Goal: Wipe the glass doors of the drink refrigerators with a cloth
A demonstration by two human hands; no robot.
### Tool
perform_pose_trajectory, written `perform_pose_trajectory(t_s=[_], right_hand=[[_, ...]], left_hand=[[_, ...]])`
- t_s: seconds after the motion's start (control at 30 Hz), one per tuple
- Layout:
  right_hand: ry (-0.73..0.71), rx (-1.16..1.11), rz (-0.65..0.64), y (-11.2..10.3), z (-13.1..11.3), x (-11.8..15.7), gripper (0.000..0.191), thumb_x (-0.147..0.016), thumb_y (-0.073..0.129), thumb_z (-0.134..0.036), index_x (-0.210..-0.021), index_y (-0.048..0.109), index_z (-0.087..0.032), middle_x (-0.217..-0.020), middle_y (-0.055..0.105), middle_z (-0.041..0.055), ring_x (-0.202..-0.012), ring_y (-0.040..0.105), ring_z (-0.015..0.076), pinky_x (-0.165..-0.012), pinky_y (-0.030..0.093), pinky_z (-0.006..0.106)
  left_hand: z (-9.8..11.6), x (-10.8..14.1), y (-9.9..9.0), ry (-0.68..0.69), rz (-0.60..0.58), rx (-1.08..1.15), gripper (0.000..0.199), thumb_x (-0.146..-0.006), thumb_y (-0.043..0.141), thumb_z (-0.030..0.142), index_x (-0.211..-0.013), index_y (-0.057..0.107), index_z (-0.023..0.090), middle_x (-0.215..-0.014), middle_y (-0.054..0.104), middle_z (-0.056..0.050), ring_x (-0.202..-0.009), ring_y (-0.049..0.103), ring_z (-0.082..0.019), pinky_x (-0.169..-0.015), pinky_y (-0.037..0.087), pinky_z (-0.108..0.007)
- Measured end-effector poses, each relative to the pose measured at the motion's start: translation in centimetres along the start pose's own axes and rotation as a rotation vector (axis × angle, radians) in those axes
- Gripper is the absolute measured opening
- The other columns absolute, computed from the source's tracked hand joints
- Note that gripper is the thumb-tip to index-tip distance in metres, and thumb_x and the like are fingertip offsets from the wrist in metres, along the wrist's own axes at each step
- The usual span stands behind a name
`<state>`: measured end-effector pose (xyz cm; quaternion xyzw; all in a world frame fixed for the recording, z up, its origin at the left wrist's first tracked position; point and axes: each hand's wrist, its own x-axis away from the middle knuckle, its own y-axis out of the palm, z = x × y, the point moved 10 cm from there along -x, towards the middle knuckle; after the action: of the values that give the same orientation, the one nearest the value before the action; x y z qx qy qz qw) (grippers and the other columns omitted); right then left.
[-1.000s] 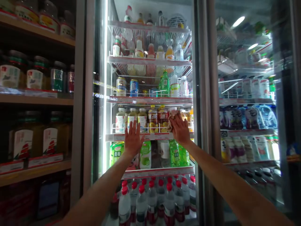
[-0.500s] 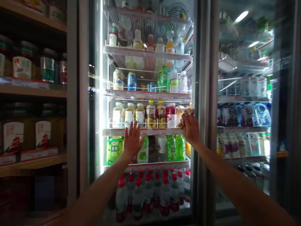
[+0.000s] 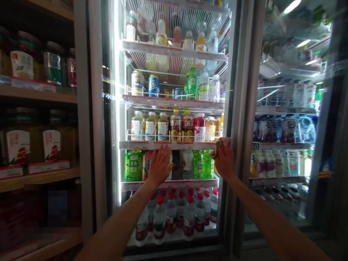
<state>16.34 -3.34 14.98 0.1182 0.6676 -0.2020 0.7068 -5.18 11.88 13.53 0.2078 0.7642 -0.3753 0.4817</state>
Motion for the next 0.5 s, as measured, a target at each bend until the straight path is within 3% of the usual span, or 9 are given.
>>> perform_pose_trajectory(t_s=[0.07,0.13,0.27,0.33,0.4,0.5], right_hand=[[0.03,-0.006,0.005,-0.1,0.4,-1.2,0.051,-0.087,0.034,-0.021,-0.137,0.035,-0.013,-0.145,0.028,0.0186,-0.134,0.025,0.0319,-0.1,0.035,0.051],[0.032,-0.016,-0.021,0.1,-0.1,0.3,0.052,-0.087,0.034,-0.02,-0.138,0.033,-0.014,-0.145,0.029,0.0179,-0.134,0.026,0.0319,-0.1,0.035,0.051],[-0.01,-0.026,-0.13,0.4,-2.3,8.5,0.062,-0.085,0.038,-0.018,-0.144,0.018,-0.024,-0.148,0.026,0.0126,-0.135,0.027,0.0313,-0.099,0.037,0.053],[-0.027,-0.009,-0.169,0.6,-3.0,11.2,0.067,-0.084,0.039,-0.016,-0.145,0.013,-0.025,-0.149,0.023,0.0116,-0.136,0.024,0.0315,-0.099,0.037,0.053],[-0.031,0.012,-0.177,0.7,-3.1,11.0,0.066,-0.084,0.038,-0.016,-0.145,0.013,-0.025,-0.149,0.024,0.0123,-0.136,0.024,0.0316,-0.099,0.036,0.053],[0.005,0.025,-0.135,0.6,-2.7,7.2,0.06,-0.086,0.037,-0.018,-0.143,0.021,-0.023,-0.147,0.028,0.0143,-0.136,0.024,0.0316,-0.101,0.033,0.054]], left_hand=[[0.0,0.3,0.2,-0.011,-0.029,0.01,0.054,-0.087,0.044,0.032,-0.137,0.035,0.014,-0.147,0.024,-0.012,-0.139,0.009,-0.025,-0.113,0.012,-0.047],[0.1,0.8,0.4,-0.012,-0.048,0.018,0.055,-0.086,0.044,0.032,-0.138,0.034,0.015,-0.148,0.024,-0.012,-0.139,0.009,-0.025,-0.113,0.012,-0.047],[0.3,2.4,0.8,-0.007,-0.049,0.017,0.057,-0.085,0.046,0.033,-0.138,0.032,0.016,-0.147,0.025,-0.011,-0.139,0.01,-0.024,-0.113,0.014,-0.047],[0.3,3.0,0.9,0.001,-0.039,0.017,0.058,-0.085,0.047,0.034,-0.138,0.033,0.016,-0.147,0.026,-0.012,-0.139,0.011,-0.025,-0.113,0.014,-0.047],[0.5,3.4,0.9,0.017,-0.027,0.021,0.057,-0.084,0.048,0.034,-0.136,0.036,0.015,-0.146,0.027,-0.012,-0.139,0.011,-0.025,-0.113,0.013,-0.046],[0.6,3.6,0.9,0.018,-0.024,0.024,0.056,-0.084,0.048,0.034,-0.135,0.038,0.012,-0.146,0.028,-0.013,-0.139,0.011,-0.026,-0.113,0.012,-0.047]])
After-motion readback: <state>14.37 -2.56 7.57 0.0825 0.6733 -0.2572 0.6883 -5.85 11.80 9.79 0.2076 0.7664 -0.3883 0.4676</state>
